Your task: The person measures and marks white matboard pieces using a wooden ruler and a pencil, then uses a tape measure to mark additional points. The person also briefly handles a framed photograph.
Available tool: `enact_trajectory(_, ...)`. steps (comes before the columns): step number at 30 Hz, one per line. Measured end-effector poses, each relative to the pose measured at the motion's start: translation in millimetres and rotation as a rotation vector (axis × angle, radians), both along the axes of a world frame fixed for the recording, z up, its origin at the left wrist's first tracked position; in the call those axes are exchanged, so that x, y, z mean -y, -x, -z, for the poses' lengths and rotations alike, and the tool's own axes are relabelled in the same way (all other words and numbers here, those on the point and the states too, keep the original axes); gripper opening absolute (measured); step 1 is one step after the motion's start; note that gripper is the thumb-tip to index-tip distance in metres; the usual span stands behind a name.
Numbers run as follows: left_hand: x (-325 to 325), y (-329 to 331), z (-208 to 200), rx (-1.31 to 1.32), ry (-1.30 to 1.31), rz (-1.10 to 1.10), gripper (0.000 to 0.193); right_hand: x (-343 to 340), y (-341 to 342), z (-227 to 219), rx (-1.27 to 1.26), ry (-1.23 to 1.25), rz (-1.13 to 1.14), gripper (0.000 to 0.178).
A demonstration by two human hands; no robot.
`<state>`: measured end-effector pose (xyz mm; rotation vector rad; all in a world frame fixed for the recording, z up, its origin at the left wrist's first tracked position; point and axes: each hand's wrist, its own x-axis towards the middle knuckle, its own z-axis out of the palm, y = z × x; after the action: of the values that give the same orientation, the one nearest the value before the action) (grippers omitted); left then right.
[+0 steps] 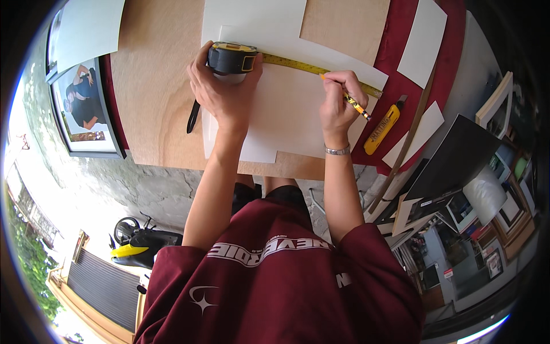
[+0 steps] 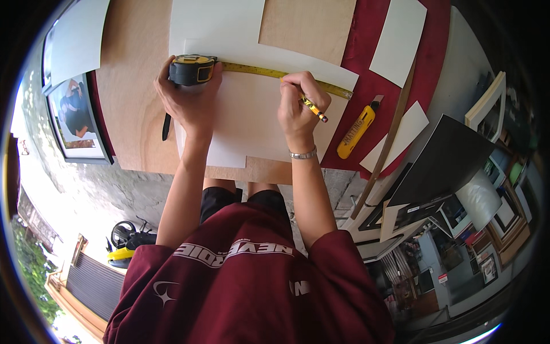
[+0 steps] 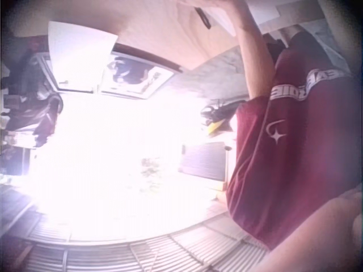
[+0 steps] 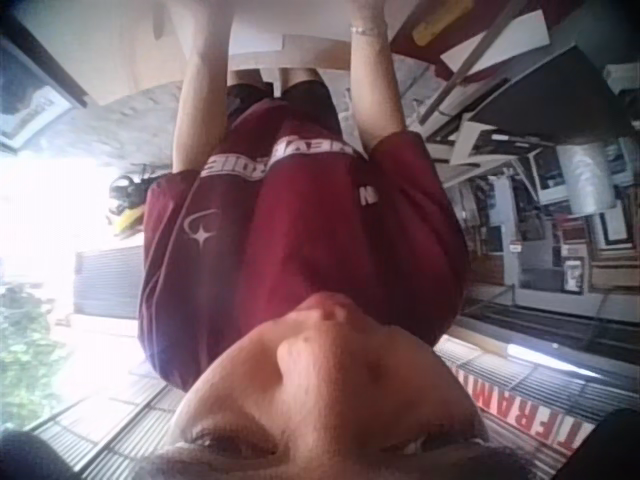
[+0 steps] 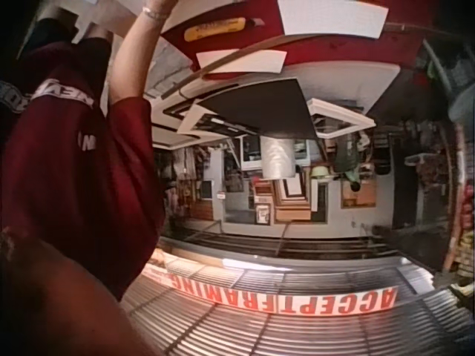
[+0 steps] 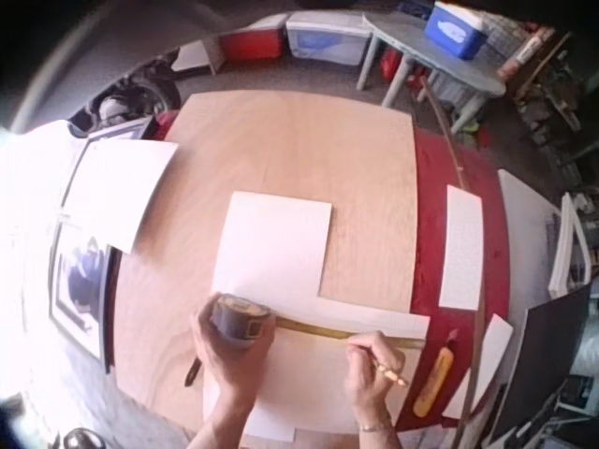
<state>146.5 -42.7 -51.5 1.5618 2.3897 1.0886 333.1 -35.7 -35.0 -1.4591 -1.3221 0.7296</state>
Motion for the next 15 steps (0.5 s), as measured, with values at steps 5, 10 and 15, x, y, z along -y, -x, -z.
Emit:
enact_trajectory(5,-1.7,-0.5,0.3,0.006,-0.021,0.003,0.083,-2.7,5.5,0.5,0.052,-0.012,-0.017,0.012)
enact_trajectory(10,-0.6,0.3,0.0,0.029,-0.017,-0.001,0.082,-2.3,8.0,4.8,0.067,-0.047,-0.038,0.012)
enact_trajectory(15,-1.5,-0.1,-0.7,0.037,-0.006,0.001,0.082,-3.5,8.1,5.4,0.079,-0.046,-0.03,0.012)
